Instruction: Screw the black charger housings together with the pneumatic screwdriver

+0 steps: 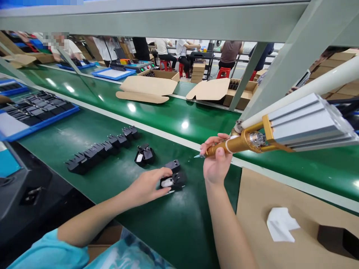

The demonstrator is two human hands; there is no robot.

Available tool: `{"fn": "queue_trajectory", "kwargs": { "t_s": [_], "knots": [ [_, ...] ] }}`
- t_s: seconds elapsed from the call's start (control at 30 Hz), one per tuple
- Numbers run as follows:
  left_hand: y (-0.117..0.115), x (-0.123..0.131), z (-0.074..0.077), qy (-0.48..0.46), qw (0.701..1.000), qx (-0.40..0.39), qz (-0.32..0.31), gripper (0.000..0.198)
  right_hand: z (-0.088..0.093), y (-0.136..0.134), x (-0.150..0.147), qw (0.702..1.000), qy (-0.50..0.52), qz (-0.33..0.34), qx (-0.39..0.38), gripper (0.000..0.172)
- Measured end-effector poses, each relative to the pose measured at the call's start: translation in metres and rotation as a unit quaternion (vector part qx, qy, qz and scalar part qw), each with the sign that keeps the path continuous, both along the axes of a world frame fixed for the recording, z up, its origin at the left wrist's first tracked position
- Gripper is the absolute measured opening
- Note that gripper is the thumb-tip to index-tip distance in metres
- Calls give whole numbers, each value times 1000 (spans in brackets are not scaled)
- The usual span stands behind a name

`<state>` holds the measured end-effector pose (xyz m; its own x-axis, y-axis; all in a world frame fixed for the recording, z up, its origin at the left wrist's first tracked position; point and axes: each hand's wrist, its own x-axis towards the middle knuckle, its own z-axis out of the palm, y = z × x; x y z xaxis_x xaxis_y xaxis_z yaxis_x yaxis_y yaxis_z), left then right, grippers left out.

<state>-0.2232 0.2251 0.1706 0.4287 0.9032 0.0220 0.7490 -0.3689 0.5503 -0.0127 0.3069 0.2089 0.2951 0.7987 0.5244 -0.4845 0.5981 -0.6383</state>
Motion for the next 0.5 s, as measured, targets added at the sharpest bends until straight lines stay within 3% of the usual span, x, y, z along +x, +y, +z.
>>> {"fn": "queue_trajectory", "kwargs": {
  "t_s": [0.13,0.3,0.5],
  "knots": [
    [21,5,-18,43,998,40,28,36,-1,0,0,1000,-10,0,-2,31],
    [54,-3,-26,20,996,70,57,38,-1,0,-2,1000,-20,14,0,29],
    [92,-8,-28,-18,997,60,45,39,0,1,-3,1000,-25,1,-4,31]
  ]
}}
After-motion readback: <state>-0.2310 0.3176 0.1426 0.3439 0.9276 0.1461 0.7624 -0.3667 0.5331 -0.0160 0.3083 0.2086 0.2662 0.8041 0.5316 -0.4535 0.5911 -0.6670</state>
